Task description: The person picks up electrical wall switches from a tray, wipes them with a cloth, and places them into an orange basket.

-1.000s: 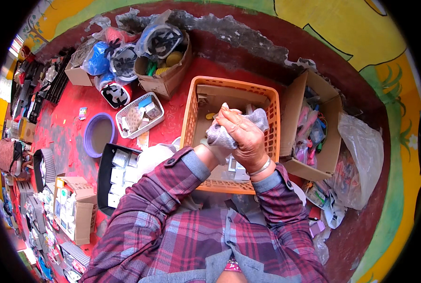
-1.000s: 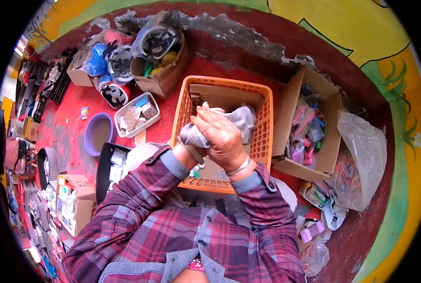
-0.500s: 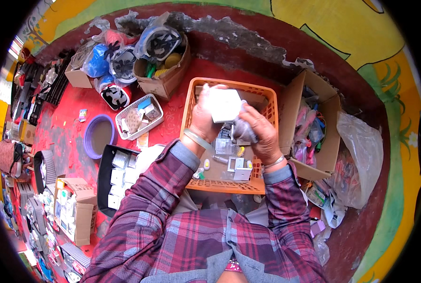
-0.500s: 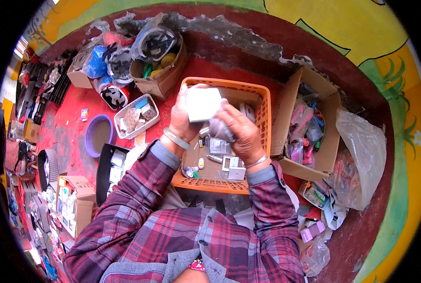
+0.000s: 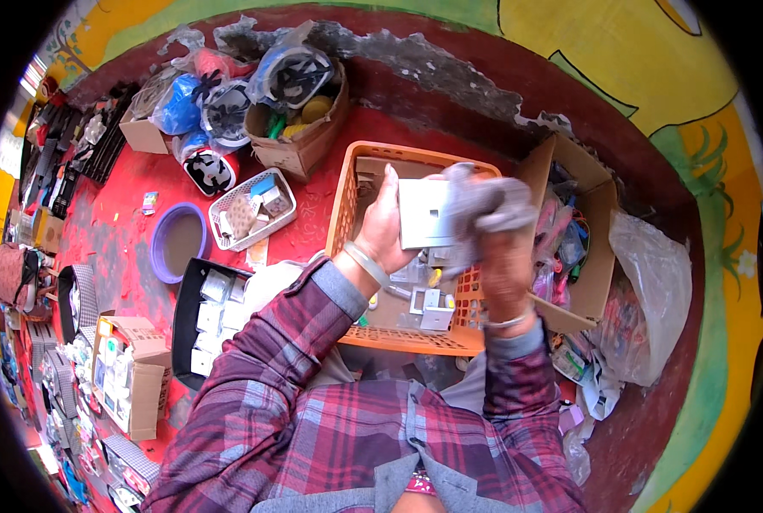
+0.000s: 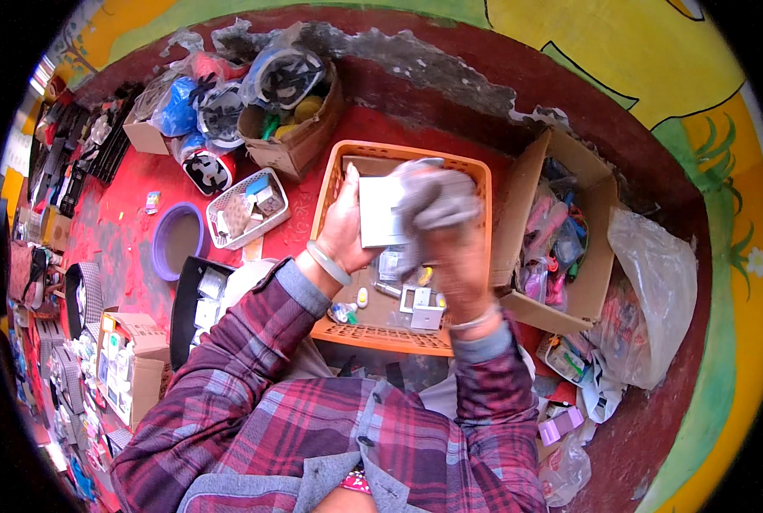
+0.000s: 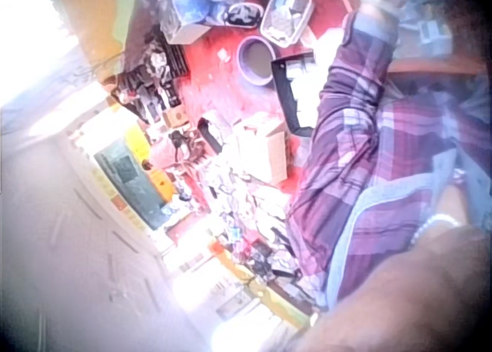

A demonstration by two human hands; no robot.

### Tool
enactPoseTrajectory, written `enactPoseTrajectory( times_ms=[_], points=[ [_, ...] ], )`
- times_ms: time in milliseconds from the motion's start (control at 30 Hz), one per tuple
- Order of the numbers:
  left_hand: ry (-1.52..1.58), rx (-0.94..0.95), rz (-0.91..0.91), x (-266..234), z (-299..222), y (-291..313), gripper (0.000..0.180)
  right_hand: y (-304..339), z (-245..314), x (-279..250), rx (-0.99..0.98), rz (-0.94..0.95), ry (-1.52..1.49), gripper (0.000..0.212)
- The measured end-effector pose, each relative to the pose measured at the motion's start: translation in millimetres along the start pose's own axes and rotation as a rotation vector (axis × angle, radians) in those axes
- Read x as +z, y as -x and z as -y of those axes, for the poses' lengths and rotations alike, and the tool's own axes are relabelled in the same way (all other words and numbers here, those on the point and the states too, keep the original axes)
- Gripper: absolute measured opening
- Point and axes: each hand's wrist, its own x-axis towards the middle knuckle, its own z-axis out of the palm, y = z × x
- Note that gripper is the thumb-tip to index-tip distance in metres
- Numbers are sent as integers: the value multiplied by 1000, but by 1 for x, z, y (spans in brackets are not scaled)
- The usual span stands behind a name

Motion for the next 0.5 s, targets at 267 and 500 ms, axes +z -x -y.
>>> enactPoseTrajectory(
  times_ms=[267,500],
  points=[
    [-12,-13,-74,-7,7,3,56,-2,-49,22,-201,113,1083,54],
    [-228,-88,-66,-8,8,5,59,-9,-83,-37,59,-309,985,33]
  ],
)
